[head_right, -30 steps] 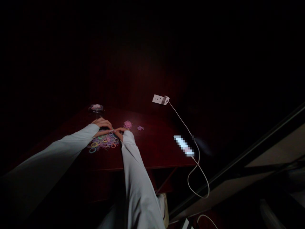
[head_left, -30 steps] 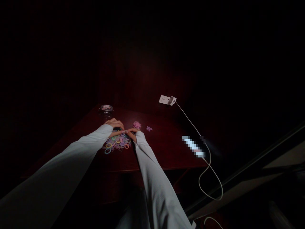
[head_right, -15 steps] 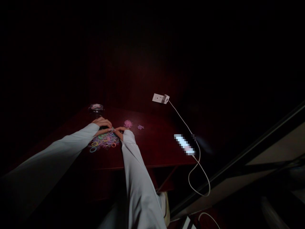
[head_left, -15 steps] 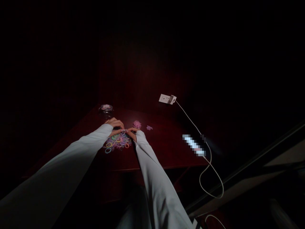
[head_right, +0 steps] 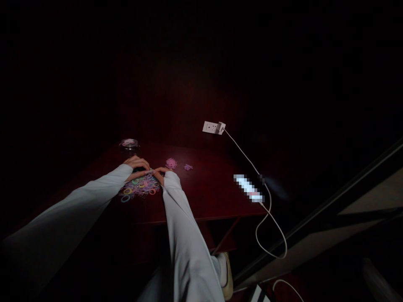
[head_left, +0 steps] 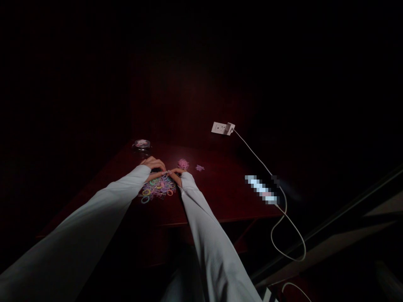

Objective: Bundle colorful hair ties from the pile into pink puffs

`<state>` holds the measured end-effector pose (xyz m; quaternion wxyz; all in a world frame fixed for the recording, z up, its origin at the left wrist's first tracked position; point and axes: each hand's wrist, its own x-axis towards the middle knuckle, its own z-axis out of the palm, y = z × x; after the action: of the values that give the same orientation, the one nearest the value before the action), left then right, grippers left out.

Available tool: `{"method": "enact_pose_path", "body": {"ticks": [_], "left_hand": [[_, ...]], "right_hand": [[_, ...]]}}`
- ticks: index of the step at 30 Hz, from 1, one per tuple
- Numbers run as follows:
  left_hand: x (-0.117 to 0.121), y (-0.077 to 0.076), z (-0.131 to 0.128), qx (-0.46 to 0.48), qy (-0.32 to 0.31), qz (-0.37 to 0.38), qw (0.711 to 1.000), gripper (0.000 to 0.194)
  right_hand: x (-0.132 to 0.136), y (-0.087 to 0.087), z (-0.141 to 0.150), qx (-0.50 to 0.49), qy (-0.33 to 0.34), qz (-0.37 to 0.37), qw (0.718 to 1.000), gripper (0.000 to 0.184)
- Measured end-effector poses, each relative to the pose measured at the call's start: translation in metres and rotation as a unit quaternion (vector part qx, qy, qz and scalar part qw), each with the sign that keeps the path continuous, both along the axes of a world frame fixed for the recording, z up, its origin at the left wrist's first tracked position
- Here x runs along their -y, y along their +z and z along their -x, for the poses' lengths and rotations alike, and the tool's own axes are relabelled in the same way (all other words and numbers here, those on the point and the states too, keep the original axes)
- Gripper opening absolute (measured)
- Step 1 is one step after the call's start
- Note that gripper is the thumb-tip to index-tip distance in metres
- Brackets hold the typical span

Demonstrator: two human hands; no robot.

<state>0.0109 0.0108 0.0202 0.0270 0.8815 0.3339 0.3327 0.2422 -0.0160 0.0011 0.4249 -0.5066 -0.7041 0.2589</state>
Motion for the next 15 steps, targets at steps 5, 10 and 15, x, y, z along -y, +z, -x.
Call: {"method": "enact_pose_path", "body": {"ticks": [5, 10, 15], "left_hand": [[-0.001, 0.001, 0.0, -0.003, 0.007, -0.001, 1.0, 0.035], [0.0, 0.003, 0.001, -0.013, 0.002, -0.006, 1.0, 0.034], [0.001, 0.003, 0.001, -0.013, 0.009, 0.0, 1.0, 0.032]], "right_hand": [[0.001, 0.002, 0.001, 0.006, 0.002, -0.001, 1.0, 0.026], [0.005, 0.008, 0.002, 0.002, 0.002, 0.003, 1.0, 0.019], [0.01, 0.012, 0.005, -0.001, -0.013, 0.013, 1.0, 0.02]]}}
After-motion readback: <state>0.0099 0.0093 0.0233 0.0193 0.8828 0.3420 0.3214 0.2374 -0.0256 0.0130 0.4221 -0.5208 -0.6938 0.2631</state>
